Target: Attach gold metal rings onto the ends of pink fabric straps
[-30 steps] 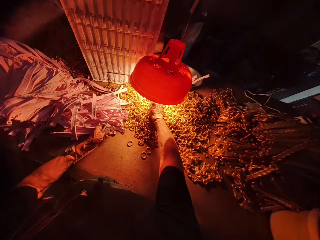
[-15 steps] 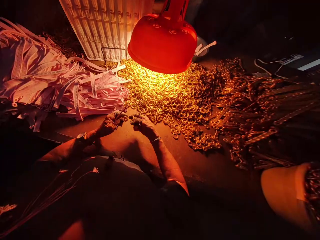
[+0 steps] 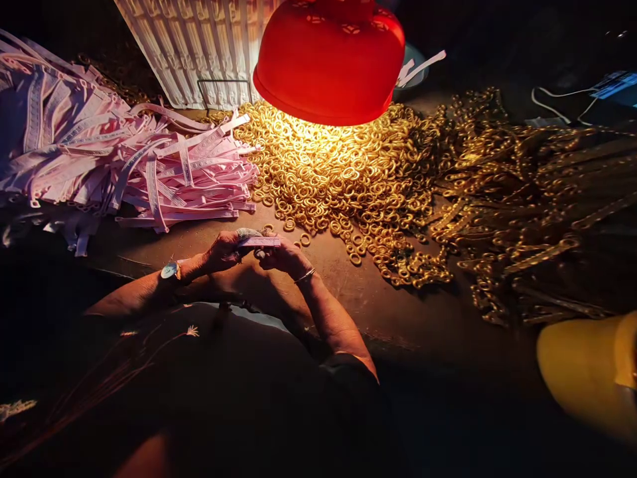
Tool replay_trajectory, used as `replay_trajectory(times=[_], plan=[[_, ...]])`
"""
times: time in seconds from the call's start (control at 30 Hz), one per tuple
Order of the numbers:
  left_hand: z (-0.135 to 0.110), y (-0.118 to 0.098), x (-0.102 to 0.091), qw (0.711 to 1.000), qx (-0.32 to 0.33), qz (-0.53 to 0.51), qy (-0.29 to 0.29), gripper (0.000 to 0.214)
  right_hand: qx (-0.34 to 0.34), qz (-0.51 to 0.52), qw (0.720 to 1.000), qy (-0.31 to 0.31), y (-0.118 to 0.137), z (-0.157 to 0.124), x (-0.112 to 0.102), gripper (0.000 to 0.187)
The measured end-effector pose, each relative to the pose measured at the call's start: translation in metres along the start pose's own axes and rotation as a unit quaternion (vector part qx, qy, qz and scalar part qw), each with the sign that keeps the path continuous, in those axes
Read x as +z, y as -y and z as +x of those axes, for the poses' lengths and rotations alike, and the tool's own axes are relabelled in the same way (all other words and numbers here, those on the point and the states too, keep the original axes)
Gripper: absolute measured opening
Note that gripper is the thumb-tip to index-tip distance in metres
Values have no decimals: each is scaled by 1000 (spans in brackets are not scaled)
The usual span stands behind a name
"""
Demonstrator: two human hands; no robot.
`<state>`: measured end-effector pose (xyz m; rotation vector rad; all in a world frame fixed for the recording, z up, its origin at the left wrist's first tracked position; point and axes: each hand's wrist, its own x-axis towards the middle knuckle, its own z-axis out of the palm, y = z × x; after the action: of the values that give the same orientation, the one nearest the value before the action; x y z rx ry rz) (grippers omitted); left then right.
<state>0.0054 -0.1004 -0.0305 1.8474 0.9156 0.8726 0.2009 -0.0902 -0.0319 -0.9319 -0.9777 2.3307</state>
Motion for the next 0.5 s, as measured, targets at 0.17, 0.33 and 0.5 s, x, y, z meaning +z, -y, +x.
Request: replay_trajectory(times=[0.17, 0.33, 0.5], plan=[[6, -3, 5, 977, -151, -102, -106, 23, -97, -40, 980, -171, -9, 8, 16, 20], [13, -8, 8, 948, -250, -136, -144, 30, -192, -215, 927, -242, -13, 2, 24, 24], [11, -14, 11, 938, -294, -129, -132, 25, -223, -302, 875, -305, -15, 2, 25, 28]])
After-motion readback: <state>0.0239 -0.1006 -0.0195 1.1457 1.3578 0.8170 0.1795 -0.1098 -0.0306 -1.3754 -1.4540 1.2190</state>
